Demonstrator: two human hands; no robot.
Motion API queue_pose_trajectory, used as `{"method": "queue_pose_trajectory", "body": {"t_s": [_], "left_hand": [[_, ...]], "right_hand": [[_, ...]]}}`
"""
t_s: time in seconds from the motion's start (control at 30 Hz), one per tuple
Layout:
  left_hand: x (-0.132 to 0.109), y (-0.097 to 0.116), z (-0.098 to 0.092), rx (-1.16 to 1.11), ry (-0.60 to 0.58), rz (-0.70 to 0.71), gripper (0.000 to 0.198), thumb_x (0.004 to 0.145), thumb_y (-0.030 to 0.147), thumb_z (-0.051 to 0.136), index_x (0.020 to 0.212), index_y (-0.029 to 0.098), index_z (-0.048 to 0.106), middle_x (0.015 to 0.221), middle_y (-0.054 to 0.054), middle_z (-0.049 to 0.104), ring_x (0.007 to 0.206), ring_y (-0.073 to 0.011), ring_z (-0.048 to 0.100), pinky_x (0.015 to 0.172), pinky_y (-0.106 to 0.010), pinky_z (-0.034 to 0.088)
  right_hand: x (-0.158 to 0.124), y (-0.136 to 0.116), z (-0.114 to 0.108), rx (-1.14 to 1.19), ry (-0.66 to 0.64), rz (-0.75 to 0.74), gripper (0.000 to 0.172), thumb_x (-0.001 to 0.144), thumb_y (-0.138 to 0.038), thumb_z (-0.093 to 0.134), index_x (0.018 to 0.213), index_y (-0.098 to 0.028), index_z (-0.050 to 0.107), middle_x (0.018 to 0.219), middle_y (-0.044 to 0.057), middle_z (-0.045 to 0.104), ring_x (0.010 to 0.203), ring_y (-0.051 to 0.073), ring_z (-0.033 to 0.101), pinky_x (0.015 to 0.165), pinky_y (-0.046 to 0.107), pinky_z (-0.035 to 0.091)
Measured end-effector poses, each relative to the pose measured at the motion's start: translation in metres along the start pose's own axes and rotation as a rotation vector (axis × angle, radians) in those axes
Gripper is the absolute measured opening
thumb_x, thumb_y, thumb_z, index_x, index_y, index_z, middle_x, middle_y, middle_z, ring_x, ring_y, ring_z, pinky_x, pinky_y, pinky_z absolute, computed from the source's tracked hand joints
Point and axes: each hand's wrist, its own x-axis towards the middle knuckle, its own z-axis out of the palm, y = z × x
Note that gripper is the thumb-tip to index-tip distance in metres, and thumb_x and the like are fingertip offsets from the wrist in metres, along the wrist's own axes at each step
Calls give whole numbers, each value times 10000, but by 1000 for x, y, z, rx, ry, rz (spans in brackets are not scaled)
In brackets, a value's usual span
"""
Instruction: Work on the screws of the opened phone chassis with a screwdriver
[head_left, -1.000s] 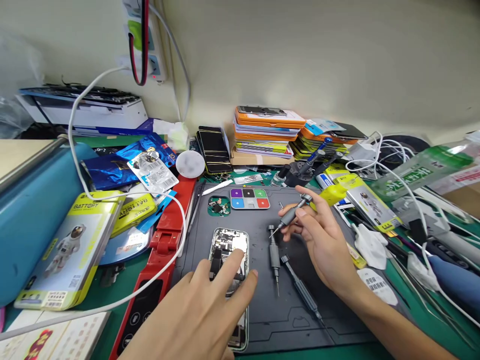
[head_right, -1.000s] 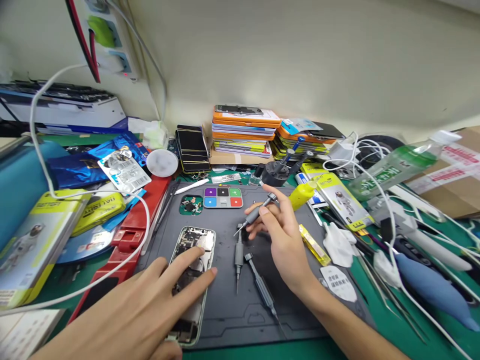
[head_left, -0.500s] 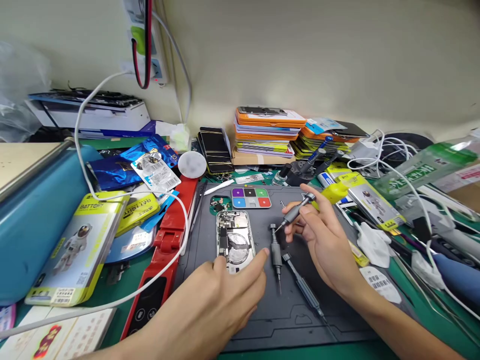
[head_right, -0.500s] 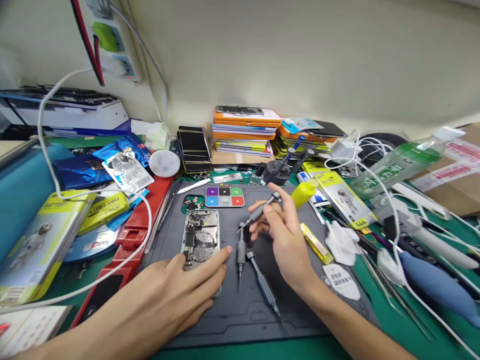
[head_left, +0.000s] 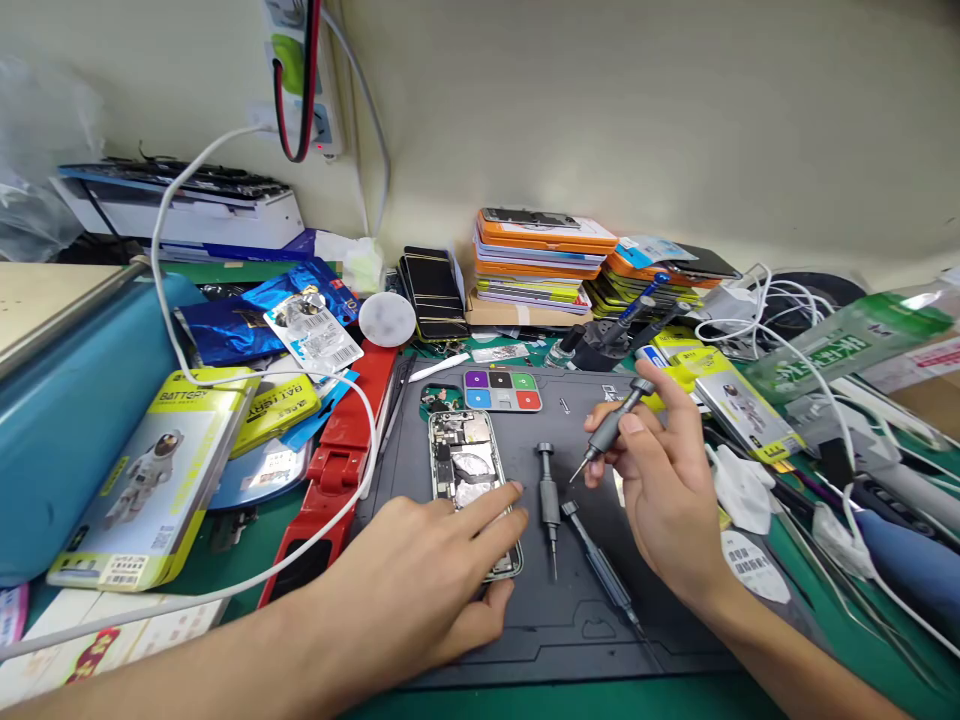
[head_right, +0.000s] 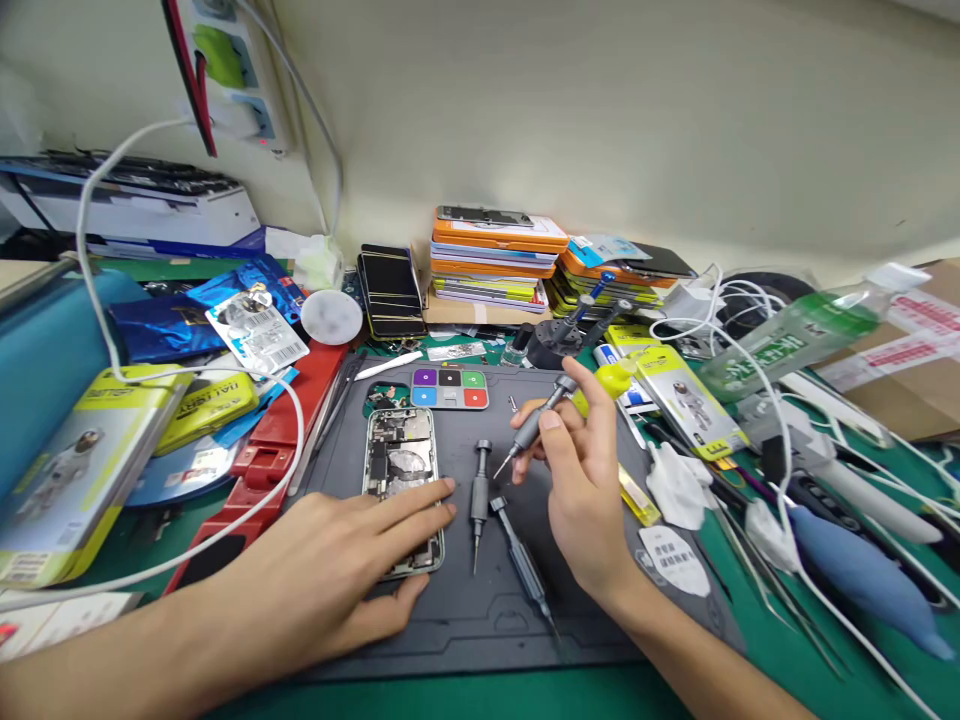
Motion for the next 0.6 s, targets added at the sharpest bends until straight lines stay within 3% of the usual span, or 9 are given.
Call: {"method": "queue_pose_trajectory", "body": {"t_s": [0.07, 0.13, 0.17, 0.27, 0.37, 0.47, 0.6], "left_hand": [[1, -3, -8, -229, 25, -43, 604, 976, 312, 502, 1578, 278, 465, 1559, 67, 544, 1098, -209, 745, 767, -395, 623], [2, -8, -15, -487, 12, -162, 532, 978, 268, 486, 1502, 340, 542, 1248, 79, 738, 863, -159, 739, 711, -320, 540], [3, -11, -18, -628, 12, -260, 452, 989, 235, 451, 1396, 352, 610, 1083, 90, 759, 771, -127, 694, 686, -283, 490], [5, -17, -20, -998, 26, -446, 285, 1016, 207, 367, 1083, 243, 641, 880, 67, 693, 681, -79, 560, 613, -217, 405], [8, -19, -18, -1106, 21, -519, 235, 984, 190, 378, 945, 192, 609, 722, 58, 573, 598, -62, 452, 537, -174, 344], [9, -20, -15, -1149, 63, -547, 189, 953, 183, 397, 869, 168, 565, 680, 56, 477, 560, -48, 383, 504, -152, 305], [8, -22, -12, -1165, 59, -510, 195, 962, 192, 401, 819, 152, 526, 657, 46, 416, 574, -52, 356, 514, -152, 286]], "right_hand": [[-6, 0, 0, -34, -19, -81, 615, 914, -504, 571, 1484, -440, 348, 989, 8, 606, 718, 56, 603, 539, 223, 570], [-14, 2, 0, -79, -85, -195, 580, 953, -406, 530, 1491, -473, 322, 1021, 5, 615, 746, 47, 625, 571, 222, 600], [-17, 4, 0, -105, -138, -266, 588, 967, -334, 507, 1497, -492, 309, 1036, 3, 621, 768, 38, 635, 598, 215, 617], [-26, 8, 1, -196, -317, -469, 777, 933, -93, 477, 1553, -503, 251, 1089, 15, 632, 940, 33, 682, 717, 181, 660], [-33, 9, 1, -234, -463, -587, 926, 859, 54, 457, 1612, -425, 210, 1148, 45, 622, 1054, 37, 688, 793, 156, 668], [-39, 9, -2, -288, -551, -655, 944, 830, 83, 452, 1635, -340, 197, 1184, 56, 631, 997, 11, 674, 841, 162, 665], [-46, 13, -7, -524, -567, -858, 943, 822, 30, 519, 1658, -228, 166, 1234, 106, 671, 1266, 73, 654, 1033, 240, 639]]}}
